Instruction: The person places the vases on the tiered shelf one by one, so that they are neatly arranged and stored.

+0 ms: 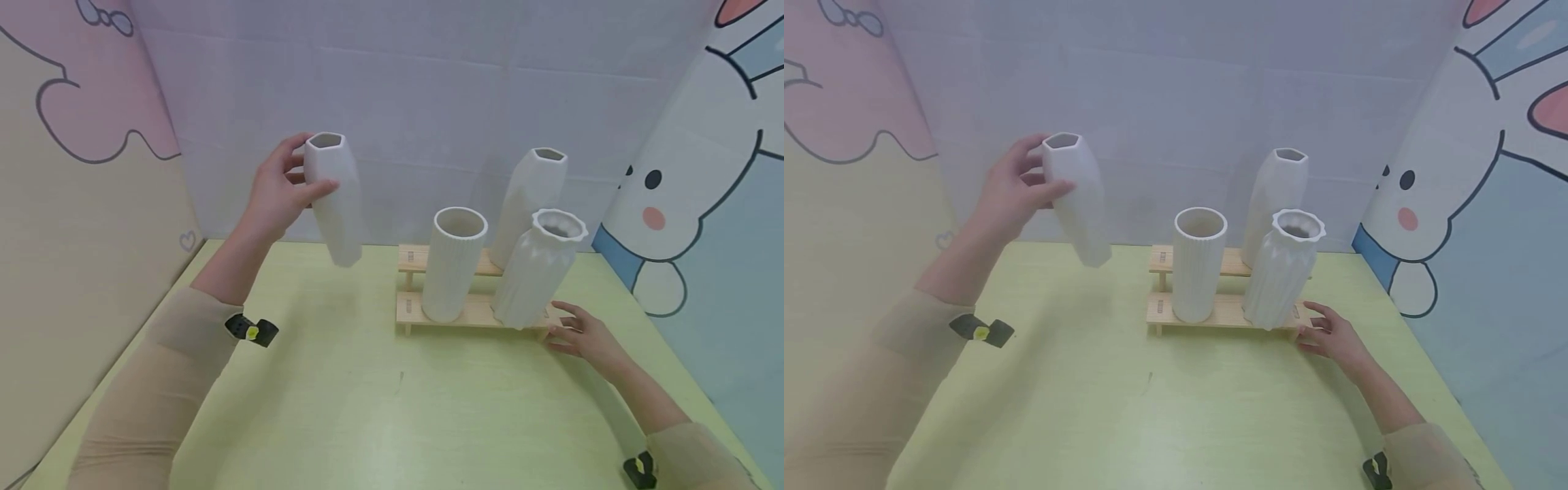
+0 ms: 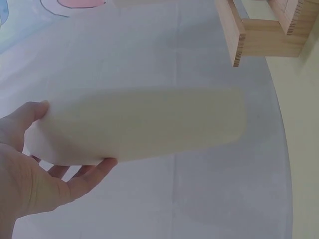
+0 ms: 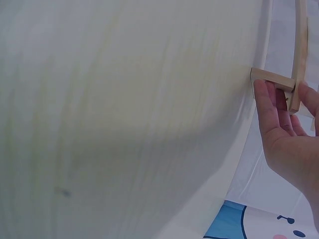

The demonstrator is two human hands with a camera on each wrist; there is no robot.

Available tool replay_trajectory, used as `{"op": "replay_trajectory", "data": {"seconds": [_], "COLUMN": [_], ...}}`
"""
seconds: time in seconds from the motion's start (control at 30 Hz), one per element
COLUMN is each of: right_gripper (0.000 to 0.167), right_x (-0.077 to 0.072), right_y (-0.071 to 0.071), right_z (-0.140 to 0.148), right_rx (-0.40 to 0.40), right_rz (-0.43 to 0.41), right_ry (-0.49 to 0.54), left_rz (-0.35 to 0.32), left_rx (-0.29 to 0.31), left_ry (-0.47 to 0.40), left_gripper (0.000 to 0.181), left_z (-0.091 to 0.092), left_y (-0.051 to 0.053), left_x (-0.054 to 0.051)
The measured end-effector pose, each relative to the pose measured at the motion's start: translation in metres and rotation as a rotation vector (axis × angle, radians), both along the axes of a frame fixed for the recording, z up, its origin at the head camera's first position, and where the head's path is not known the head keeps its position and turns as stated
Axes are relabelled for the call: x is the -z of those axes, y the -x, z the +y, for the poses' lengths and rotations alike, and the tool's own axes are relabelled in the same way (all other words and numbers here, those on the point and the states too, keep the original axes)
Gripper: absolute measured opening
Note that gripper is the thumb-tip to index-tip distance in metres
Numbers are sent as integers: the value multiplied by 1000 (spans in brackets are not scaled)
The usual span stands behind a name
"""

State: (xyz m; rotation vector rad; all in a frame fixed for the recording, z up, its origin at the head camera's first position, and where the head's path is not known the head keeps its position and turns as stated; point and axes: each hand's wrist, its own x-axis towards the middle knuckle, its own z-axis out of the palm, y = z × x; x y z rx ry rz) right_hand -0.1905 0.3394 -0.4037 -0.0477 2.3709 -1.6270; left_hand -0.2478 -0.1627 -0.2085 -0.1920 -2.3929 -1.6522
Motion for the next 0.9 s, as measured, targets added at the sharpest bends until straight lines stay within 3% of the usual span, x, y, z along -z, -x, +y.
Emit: {"op": "replay_trajectory", "data": {"seconds": [0.23, 0.47, 0.9], "right_gripper": [73, 73, 72], "right_x": [0, 1, 0], "right_y": [0, 0, 0], "right_z": [1, 1, 0], "right_rx": [-1, -10, -13], "right_rz": [-5, 6, 6], "right_ry": [20, 25, -5], "left_rz": [29, 29, 38], "left_rx": [53, 78, 174], "left_ry": [-18, -30, -92], "left_gripper": [68, 68, 69], "left_z": [16, 28, 57], "left_y": [2, 9, 32], "left_x": [-13, -20, -16]}}
